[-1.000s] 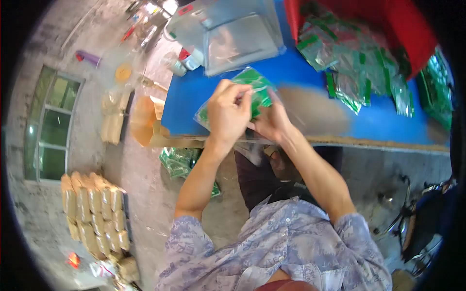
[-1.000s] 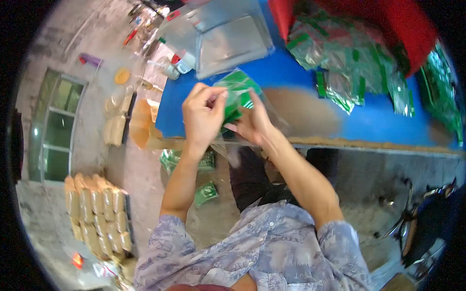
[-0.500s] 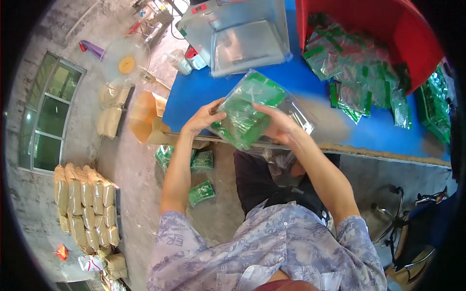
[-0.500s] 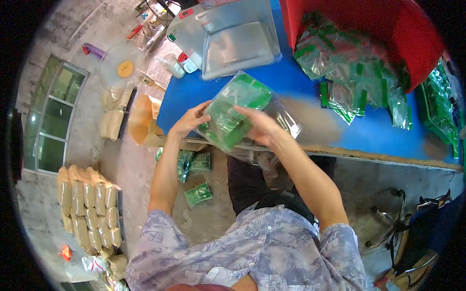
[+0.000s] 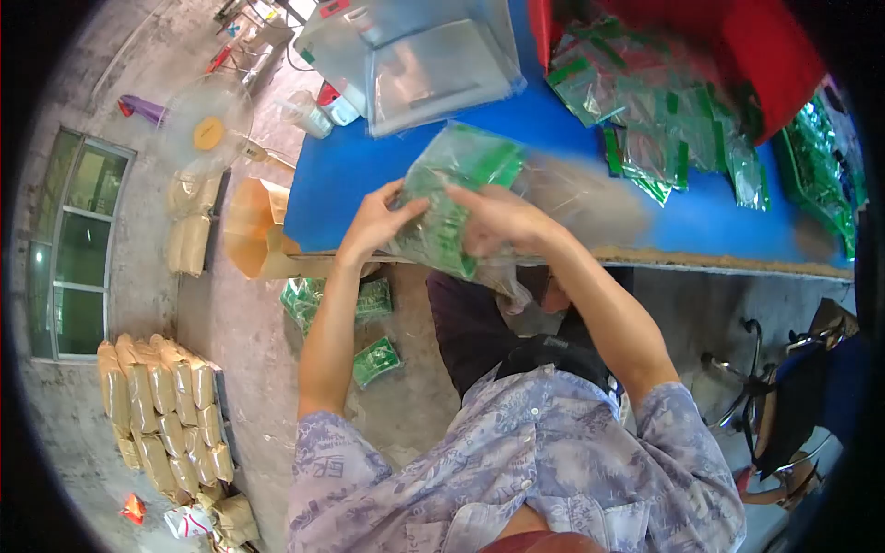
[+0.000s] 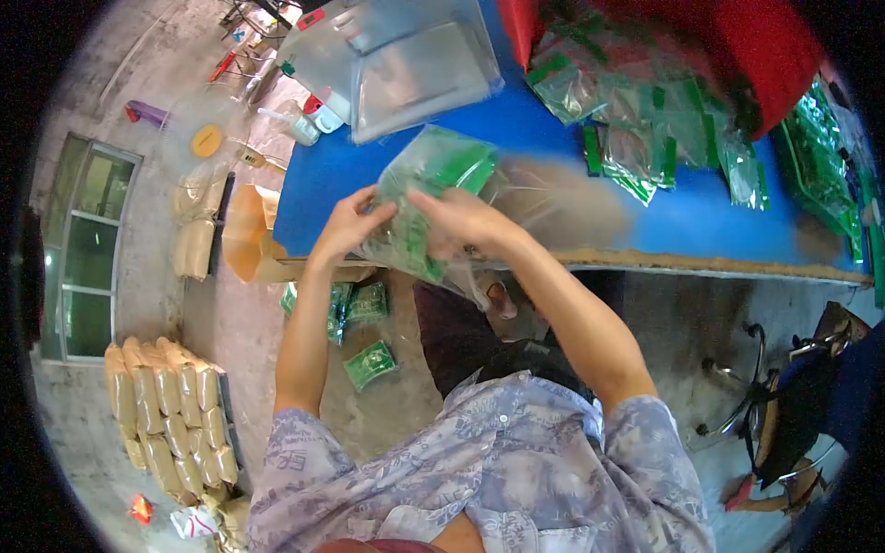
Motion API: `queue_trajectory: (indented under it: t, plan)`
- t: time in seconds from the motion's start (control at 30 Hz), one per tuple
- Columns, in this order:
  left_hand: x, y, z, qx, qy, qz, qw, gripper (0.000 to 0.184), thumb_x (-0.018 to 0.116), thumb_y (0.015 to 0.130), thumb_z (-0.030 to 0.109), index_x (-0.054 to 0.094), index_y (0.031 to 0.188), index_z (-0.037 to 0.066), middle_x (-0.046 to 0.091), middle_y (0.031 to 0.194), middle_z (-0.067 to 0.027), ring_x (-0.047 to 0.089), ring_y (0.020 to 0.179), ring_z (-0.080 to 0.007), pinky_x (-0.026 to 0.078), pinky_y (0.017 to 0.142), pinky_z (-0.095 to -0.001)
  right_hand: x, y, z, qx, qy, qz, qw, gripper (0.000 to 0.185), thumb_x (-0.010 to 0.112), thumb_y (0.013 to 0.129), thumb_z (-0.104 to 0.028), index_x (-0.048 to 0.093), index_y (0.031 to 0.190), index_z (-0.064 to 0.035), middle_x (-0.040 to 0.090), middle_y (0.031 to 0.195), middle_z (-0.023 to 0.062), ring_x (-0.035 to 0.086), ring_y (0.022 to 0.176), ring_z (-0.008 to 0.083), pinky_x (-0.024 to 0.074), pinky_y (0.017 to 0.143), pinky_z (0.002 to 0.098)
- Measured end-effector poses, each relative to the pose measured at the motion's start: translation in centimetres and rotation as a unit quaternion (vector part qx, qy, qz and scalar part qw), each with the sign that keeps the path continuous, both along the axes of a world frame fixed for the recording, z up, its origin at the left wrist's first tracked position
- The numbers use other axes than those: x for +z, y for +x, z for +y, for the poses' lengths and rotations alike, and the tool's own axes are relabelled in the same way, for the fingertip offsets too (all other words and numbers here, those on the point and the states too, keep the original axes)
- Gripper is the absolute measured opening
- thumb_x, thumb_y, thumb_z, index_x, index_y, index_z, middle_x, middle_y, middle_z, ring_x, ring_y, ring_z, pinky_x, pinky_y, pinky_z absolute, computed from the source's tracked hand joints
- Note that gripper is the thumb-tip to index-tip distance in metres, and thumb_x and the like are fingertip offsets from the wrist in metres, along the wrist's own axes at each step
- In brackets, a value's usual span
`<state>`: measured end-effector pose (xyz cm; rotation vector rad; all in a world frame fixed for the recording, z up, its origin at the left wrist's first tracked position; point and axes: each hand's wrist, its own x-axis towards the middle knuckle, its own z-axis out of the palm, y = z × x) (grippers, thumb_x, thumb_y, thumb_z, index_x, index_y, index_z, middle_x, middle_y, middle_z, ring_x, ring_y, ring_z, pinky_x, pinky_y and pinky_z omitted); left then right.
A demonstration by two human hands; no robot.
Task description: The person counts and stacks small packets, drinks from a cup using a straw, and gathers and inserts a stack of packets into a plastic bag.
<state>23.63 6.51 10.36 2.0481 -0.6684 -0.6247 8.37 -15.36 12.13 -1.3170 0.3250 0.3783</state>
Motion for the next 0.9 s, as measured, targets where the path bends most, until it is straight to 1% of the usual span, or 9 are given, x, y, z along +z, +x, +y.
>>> queue_trajectory:
  t: [0.03, 0.13, 0.23, 0.4, 0.5, 0.67, 0.73, 0.83, 0.9]
  plan:
    - [0.3, 0.5, 0.0, 0.014, 0.002, 0.001, 1.000, 0.074, 0.081, 0.090, 0.037, 0.055, 0.143, -0.007, 0.064, 0.137, -0.0197, 0.062, 0.123, -0.0254, 0.049, 0.104, -0.0361, -0.2, -0.5, -1.5, 0.060, -0.152, -0.006, 0.986, 0.064, 0.045, 0.105, -0.057, 0.069, 0.111, 0.0028, 0.076, 0.091, 0.0119, 0.073, 0.085, 0.0305, 0.0570, 0.085, 0.0487]
    - [-0.8, 1.6, -0.6, 0.041, -0.010, 0.006, 0.999, 0.088, 0.079, 0.090, 0.042, 0.042, 0.151, -0.010, 0.055, 0.147, -0.0230, 0.053, 0.136, -0.0282, 0.041, 0.113, -0.0385, -1.9, -1.3, -3.0, -0.123, -0.234, -0.003, 0.964, 0.068, 0.050, 0.103, -0.058, 0.072, 0.092, 0.0049, 0.073, 0.073, 0.0156, 0.071, 0.069, 0.0324, 0.0566, 0.070, 0.0468]
    - [-3.0, 4.5, -3.6, -0.040, -0.061, 0.111, 0.991, 0.087, 0.078, 0.091, 0.040, 0.039, 0.155, -0.006, 0.050, 0.152, -0.0201, 0.050, 0.139, -0.0269, 0.039, 0.115, -0.0370, -5.2, 2.5, -2.9, -0.209, -0.406, -0.086, 0.885, 0.064, 0.057, 0.099, -0.053, 0.070, 0.079, 0.0060, 0.067, 0.070, 0.0274, 0.070, 0.073, 0.0435, 0.0558, 0.075, 0.0493]
    - [-0.5, 3.0, -5.6, -0.053, -0.076, 0.138, 0.986, 0.078, 0.072, 0.097, 0.030, 0.034, 0.159, 0.002, 0.047, 0.155, -0.0127, 0.045, 0.141, -0.0222, 0.034, 0.117, -0.0346, -6.9, 1.8, -3.4, -0.348, -0.328, -0.132, 0.868, 0.048, 0.067, 0.094, -0.041, 0.068, 0.075, 0.0030, 0.067, 0.077, 0.0289, 0.068, 0.083, 0.0489, 0.0529, 0.076, 0.0521]
    - [-1.1, 1.7, -5.0, -0.081, -0.125, 0.186, 0.971, 0.077, 0.070, 0.099, 0.029, 0.031, 0.161, 0.003, 0.045, 0.157, -0.0107, 0.042, 0.143, -0.0212, 0.031, 0.120, -0.0351, -9.0, 3.4, -2.2, -0.373, -0.425, -0.144, 0.812, 0.048, 0.066, 0.095, -0.040, 0.067, 0.074, 0.0033, 0.066, 0.075, 0.0292, 0.067, 0.078, 0.0474, 0.0524, 0.072, 0.0500]
    - [-0.4, 0.9, -4.9, -0.072, -0.117, 0.171, 0.976, 0.076, 0.067, 0.102, 0.028, 0.029, 0.162, 0.002, 0.043, 0.158, -0.0106, 0.042, 0.143, -0.0204, 0.032, 0.119, -0.0342, -6.4, 1.8, -5.0, -0.242, -0.357, -0.122, 0.894, 0.051, 0.062, 0.099, -0.042, 0.066, 0.081, 0.0060, 0.064, 0.075, 0.0298, 0.063, 0.068, 0.0449, 0.0486, 0.067, 0.0516]
    - [0.5, 0.6, -4.6, -0.073, -0.104, 0.152, 0.980, 0.076, 0.067, 0.102, 0.029, 0.029, 0.161, 0.000, 0.043, 0.158, -0.0109, 0.042, 0.143, -0.0205, 0.033, 0.119, -0.0334, -8.0, -1.2, -6.9, -0.132, -0.292, -0.168, 0.932, 0.051, 0.058, 0.103, -0.043, 0.065, 0.078, 0.0016, 0.065, 0.066, 0.0166, 0.065, 0.060, 0.0296, 0.0493, 0.060, 0.0432]
    - [-0.6, 1.4, -2.9, -0.109, -0.109, 0.147, 0.977, 0.077, 0.068, 0.101, 0.029, 0.029, 0.160, -0.002, 0.043, 0.158, -0.0111, 0.042, 0.143, -0.0207, 0.033, 0.119, -0.0326, -3.7, -11.8, -9.3, 0.103, -0.178, -0.035, 0.978, 0.041, 0.054, 0.107, -0.039, 0.064, 0.087, -0.0049, 0.065, 0.070, 0.0039, 0.063, 0.059, 0.0125, 0.0496, 0.051, 0.0297]
    - [-1.4, 1.6, -2.1, -0.129, -0.102, 0.133, 0.977, 0.078, 0.069, 0.101, 0.027, 0.029, 0.160, -0.002, 0.043, 0.157, -0.0111, 0.042, 0.143, -0.0206, 0.033, 0.119, -0.0331, -5.3, -18.8, -11.4, 0.211, -0.122, 0.082, 0.966, 0.038, 0.057, 0.106, -0.038, 0.067, 0.094, -0.0037, 0.073, 0.082, 0.0072, 0.072, 0.069, 0.0137, 0.0566, 0.057, 0.0288]
